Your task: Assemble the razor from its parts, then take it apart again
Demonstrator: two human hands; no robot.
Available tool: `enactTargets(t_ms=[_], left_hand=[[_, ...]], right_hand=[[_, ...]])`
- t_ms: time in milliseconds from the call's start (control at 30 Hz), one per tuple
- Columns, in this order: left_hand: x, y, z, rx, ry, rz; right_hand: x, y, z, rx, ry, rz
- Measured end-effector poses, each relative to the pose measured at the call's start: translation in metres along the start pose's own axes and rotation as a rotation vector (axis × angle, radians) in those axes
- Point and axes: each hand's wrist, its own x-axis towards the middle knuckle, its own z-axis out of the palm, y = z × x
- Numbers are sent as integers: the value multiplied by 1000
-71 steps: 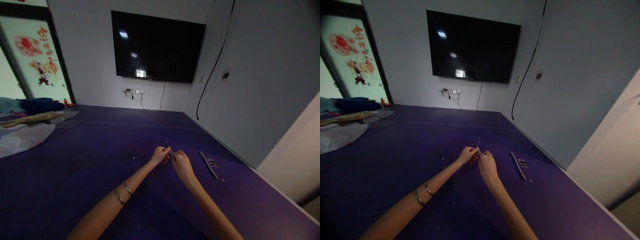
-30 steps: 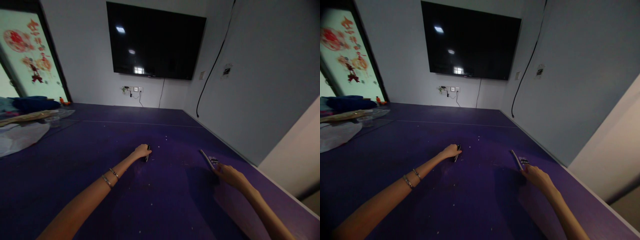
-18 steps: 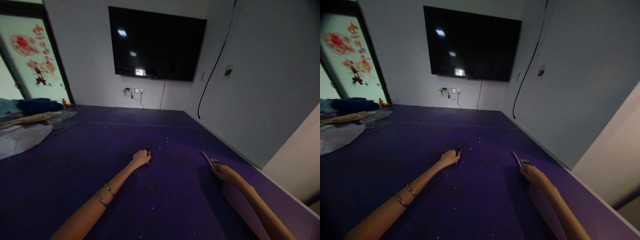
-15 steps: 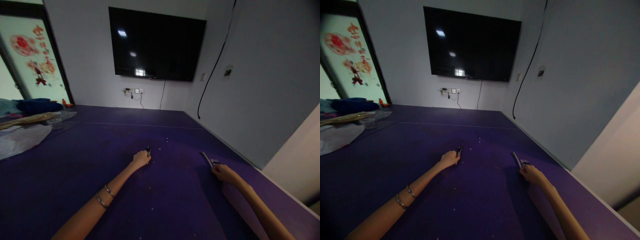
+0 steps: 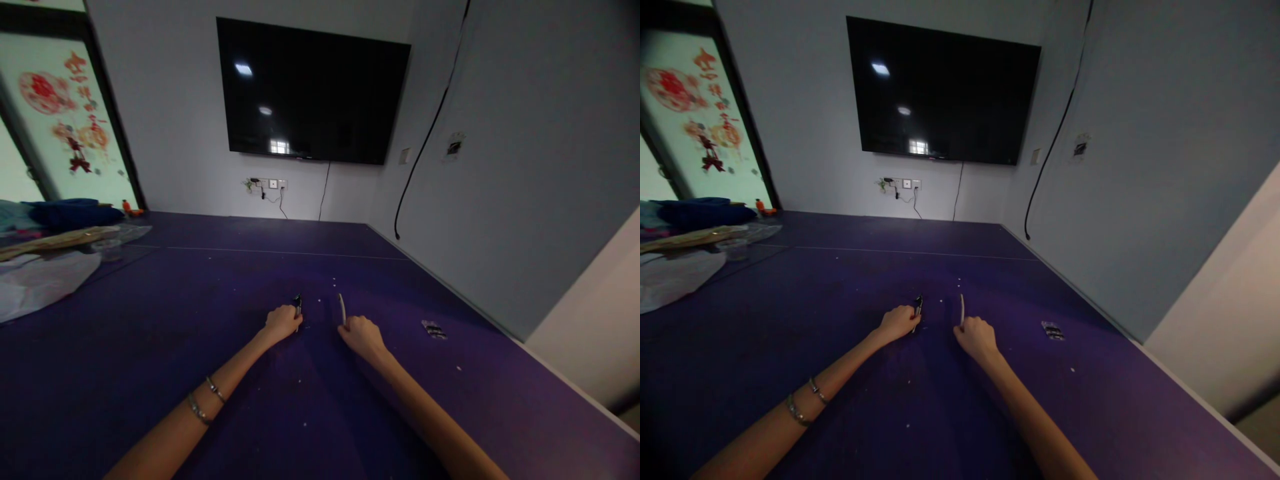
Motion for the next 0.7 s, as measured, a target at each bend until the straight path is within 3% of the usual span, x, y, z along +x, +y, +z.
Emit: enactTargets(t_ms=[100,233,700], left_hand=[[0,0,1,18,7,9],[0,1,3,50,14,-8],[-1,0,4,25,39,29]], right_hand=[[8,-34,10,-15,13,-56],[16,-57,18,10,15,-57],[17,-65,22,11,5,-59]])
